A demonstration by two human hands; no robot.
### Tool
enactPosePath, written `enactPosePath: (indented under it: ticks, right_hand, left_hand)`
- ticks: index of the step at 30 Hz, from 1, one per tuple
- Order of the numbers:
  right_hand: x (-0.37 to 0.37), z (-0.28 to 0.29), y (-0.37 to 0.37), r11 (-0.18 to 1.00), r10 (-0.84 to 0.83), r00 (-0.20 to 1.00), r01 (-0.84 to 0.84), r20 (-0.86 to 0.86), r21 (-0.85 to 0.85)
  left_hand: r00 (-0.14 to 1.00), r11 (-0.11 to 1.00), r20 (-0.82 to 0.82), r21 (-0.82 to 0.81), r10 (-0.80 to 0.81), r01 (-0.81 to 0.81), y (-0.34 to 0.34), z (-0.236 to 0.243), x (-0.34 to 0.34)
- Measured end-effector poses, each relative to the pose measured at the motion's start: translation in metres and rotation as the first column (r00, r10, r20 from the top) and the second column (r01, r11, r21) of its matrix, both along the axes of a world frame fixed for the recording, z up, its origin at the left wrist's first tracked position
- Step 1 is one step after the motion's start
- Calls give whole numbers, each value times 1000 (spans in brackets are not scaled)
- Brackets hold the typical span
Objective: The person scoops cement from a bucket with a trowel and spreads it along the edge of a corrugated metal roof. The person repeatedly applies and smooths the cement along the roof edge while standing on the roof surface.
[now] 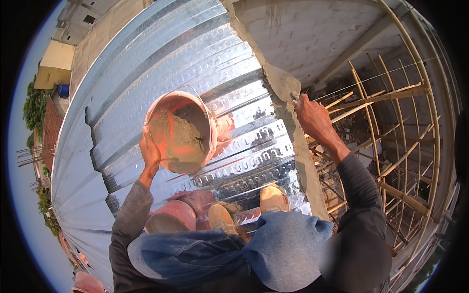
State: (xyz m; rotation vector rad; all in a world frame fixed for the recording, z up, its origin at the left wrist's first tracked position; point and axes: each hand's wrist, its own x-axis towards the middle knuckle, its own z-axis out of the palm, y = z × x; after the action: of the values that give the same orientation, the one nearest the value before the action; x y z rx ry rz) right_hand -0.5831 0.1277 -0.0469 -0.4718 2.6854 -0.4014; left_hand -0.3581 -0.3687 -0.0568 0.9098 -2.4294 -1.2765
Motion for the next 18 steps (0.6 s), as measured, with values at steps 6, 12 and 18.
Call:
enactPosePath:
  ticks: [6,12,18]
  right_hand:
    - [10,12,31,992,48,997,-55,59,111]
    - [-16,18,57,941,324,893,-271,-311,203]
    - [-68,11,33,855,492,758,-328,-428,403]
  left_hand:
    - [999,999,-35,40,10,-8,2,3,-3]
    - [999,999,-26,34,18,-17,11,5,-7]
    - [1000,999,4,45,12,-12,12,7,-7]
